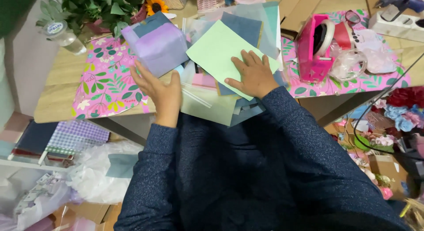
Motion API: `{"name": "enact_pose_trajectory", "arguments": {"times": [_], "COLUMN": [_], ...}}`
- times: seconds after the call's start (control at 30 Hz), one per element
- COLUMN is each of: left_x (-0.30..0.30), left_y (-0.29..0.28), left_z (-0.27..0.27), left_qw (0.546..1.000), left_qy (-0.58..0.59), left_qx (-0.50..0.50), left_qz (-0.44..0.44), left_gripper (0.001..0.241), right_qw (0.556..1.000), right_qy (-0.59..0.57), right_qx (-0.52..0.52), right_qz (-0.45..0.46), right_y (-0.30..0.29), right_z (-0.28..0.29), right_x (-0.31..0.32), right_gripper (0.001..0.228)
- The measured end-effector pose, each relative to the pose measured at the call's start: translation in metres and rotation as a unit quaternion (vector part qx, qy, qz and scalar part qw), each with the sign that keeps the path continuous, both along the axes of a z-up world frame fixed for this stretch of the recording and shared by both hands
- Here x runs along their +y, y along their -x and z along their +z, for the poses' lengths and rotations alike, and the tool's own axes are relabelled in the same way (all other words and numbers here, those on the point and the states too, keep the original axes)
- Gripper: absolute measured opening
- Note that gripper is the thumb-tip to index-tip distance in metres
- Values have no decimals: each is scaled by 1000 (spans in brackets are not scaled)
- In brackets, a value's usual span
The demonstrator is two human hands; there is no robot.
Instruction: The person wraps a small bouquet of artificial flowers in brown paper and then wraps a small box in purple and blue paper. They use tape to secure the wrapping paper and add a sticker to the finished package.
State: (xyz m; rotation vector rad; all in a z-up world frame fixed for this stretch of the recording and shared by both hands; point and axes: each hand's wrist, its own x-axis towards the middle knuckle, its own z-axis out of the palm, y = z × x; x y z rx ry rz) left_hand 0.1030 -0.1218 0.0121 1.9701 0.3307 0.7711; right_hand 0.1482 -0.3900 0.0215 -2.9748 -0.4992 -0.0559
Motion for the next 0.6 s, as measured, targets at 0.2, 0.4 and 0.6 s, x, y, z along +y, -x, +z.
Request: {"name": "enact_pose_trajectory", "arguments": {"times": [0.2,0.4,0.6], "left_x": [-35,-37,-5], "left_y": [-60,-101,-121], "left_z": [62,61,8], "left_qw": [982,944,928], "left_qy": [-104,-165,-242], "left_qx": [117,232,55], "left_qz": [102,169,278], "left_gripper": [132,130,95], "right_qw": [978,981,976], "right_qy": [-90,-67,-115], "right_qx": [-181,-171,-174], "right_qz": [52,53,55], "right_y": [18,43,57], "right_z": [-3,-2,1], "right_x": [4,0,-11], "right_gripper": [67,62,63]}}
